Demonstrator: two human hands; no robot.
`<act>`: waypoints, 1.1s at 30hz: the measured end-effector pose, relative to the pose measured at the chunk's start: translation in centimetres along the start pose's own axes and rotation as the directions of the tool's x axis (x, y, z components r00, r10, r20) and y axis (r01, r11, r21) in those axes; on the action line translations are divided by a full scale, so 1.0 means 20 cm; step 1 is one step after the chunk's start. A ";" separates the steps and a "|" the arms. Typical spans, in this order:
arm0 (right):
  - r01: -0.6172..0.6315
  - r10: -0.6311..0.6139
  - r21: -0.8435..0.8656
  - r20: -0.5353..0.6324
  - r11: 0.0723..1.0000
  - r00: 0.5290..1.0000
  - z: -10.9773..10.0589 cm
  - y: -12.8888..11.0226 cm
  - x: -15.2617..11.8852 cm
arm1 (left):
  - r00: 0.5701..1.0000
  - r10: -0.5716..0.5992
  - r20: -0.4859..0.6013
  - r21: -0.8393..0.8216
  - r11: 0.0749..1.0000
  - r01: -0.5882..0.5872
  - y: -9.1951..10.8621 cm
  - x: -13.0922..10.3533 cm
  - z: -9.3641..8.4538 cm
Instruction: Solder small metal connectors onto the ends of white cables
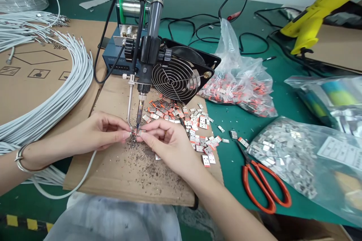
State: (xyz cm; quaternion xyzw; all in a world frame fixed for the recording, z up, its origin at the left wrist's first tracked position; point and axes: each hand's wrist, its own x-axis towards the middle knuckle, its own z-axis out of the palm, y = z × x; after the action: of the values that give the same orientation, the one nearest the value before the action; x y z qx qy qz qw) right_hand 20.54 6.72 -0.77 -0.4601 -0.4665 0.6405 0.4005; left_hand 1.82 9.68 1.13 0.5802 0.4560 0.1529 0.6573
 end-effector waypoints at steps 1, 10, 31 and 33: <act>-0.002 0.002 -0.001 -0.001 1.000 1.000 0.00 0.00 0.00 | 1.000 -0.002 -0.001 0.004 1.000 0.002 0.00 0.00 0.00; -0.068 0.067 -0.044 -0.017 0.997 0.998 0.01 0.00 0.01 | 1.000 0.022 -0.005 0.016 1.000 -0.022 -0.01 -0.01 0.01; -0.096 0.096 -0.014 -0.003 0.995 0.995 0.00 -0.02 0.01 | 0.995 0.094 -0.014 0.088 0.992 -0.093 0.01 0.01 0.01; -0.095 0.095 -0.011 0.001 0.995 0.995 0.00 -0.02 0.01 | 0.995 0.095 -0.018 0.082 0.992 -0.093 0.01 0.00 0.01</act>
State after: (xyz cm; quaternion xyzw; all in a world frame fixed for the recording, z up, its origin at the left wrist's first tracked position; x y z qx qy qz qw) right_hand 20.61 6.93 -0.42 -0.4833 -0.4479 0.6568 0.3666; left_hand 2.09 9.69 1.29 0.6254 0.4412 0.1714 0.6204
